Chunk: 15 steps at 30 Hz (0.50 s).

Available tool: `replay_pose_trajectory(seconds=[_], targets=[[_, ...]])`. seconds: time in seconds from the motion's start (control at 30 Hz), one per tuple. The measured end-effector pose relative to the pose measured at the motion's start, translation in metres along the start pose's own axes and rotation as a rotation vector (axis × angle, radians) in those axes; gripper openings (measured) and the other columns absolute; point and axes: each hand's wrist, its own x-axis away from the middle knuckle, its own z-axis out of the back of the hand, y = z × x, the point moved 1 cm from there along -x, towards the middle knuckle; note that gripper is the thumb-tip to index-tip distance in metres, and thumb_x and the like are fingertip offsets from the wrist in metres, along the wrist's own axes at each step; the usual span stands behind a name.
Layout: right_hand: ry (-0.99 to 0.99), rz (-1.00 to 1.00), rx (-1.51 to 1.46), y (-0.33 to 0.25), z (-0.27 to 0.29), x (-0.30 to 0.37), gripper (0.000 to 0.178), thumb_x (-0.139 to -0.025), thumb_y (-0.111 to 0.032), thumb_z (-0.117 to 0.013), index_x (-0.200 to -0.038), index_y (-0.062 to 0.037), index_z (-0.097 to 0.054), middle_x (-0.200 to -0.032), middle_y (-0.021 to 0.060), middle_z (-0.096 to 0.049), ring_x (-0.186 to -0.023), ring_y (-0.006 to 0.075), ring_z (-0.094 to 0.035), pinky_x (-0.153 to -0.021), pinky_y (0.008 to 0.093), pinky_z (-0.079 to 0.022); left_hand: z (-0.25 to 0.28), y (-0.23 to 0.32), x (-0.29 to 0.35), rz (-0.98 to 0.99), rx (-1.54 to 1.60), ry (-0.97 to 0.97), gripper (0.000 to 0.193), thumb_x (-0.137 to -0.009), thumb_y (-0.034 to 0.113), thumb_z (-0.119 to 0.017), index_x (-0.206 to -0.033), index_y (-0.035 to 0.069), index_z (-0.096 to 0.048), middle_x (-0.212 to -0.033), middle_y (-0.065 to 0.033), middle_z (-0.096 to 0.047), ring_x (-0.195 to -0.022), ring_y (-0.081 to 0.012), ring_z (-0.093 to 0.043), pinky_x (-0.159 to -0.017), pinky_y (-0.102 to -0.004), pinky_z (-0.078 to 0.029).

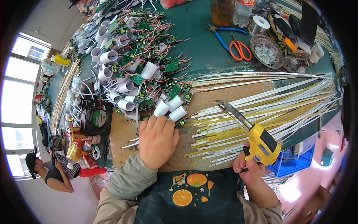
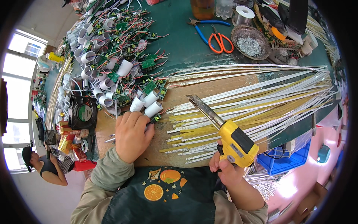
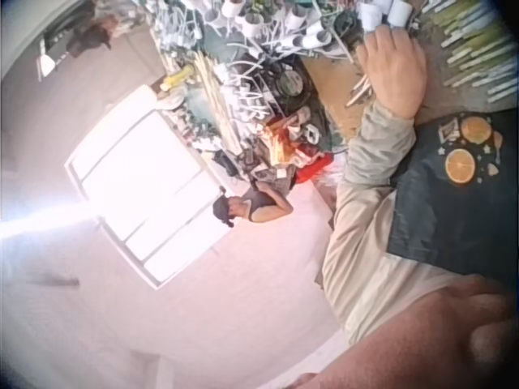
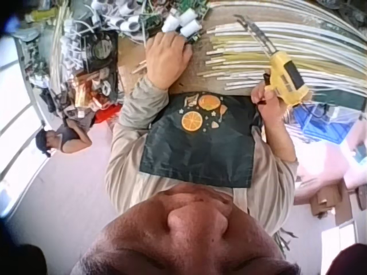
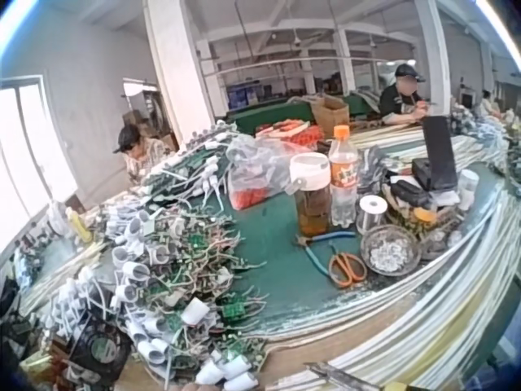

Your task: The person aligns LED strips on the table and solders circuit board wire assemblies to the strips using a soldering iron.

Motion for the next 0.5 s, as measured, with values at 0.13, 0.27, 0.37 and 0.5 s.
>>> replay_pose_trajectory(seconds=[0.13, 0.27, 0.37, 0.5], targets=[[0.024, 0.036, -0.049, -0.002, 0.001, -0.002, 0.065, -0.093, -0.035, -0.072, -0.140, -0.0005, -0.042, -0.068, 0.0049, -0.051, -0.053, 0.0180, -0.052, -0.048, 0.0330, -0.046, 0.008, 0.002, -0.005, -0.033, 0.037, 0.043, 0.019, -0.071, 0.005, -0.075, -0.088, 0.006, -0.066, -0.091, -0.0089, -0.064, -0.082, -0.0291, -0.060, -0.072, -0.0407, -0.044], [0.025, 0.125, -0.033, -0.002, 0.006, -0.002, 0.065, -0.094, -0.036, -0.071, -0.141, -0.0014, -0.042, -0.067, 0.0041, -0.051, -0.052, 0.0170, -0.051, -0.048, 0.0330, -0.046, 0.026, 0.000, -0.027, -0.095, 0.061, 0.222, 0.017, -0.074, 0.008, -0.074, -0.087, 0.007, -0.064, -0.090, -0.0063, -0.061, -0.080, -0.0272, -0.058, -0.068, -0.0405, -0.042], [0.049, 0.200, -0.035, -0.002, 0.010, -0.002, 0.065, -0.094, -0.036, -0.070, -0.141, -0.0029, -0.041, -0.069, 0.0037, -0.051, -0.053, 0.0160, -0.051, -0.050, 0.0319, -0.046, 0.031, -0.002, -0.056, -0.104, 0.017, 0.357, 0.013, -0.076, 0.008, -0.073, -0.085, 0.008, -0.063, -0.087, -0.0069, -0.060, -0.081, -0.0277, -0.059, -0.069, -0.0409, -0.043], [0.043, 0.220, -0.043, 0.001, 0.010, -0.007, 0.065, -0.094, -0.036, -0.070, -0.141, -0.0025, -0.041, -0.070, 0.0039, -0.051, -0.055, 0.0159, -0.051, -0.050, 0.0317, -0.046, 0.009, -0.013, -0.089, -0.065, -0.042, 0.239, 0.010, -0.078, 0.009, -0.073, -0.084, 0.007, -0.065, -0.085, -0.0085, -0.062, -0.082, -0.0300, -0.060, -0.073, -0.0429, -0.045]])
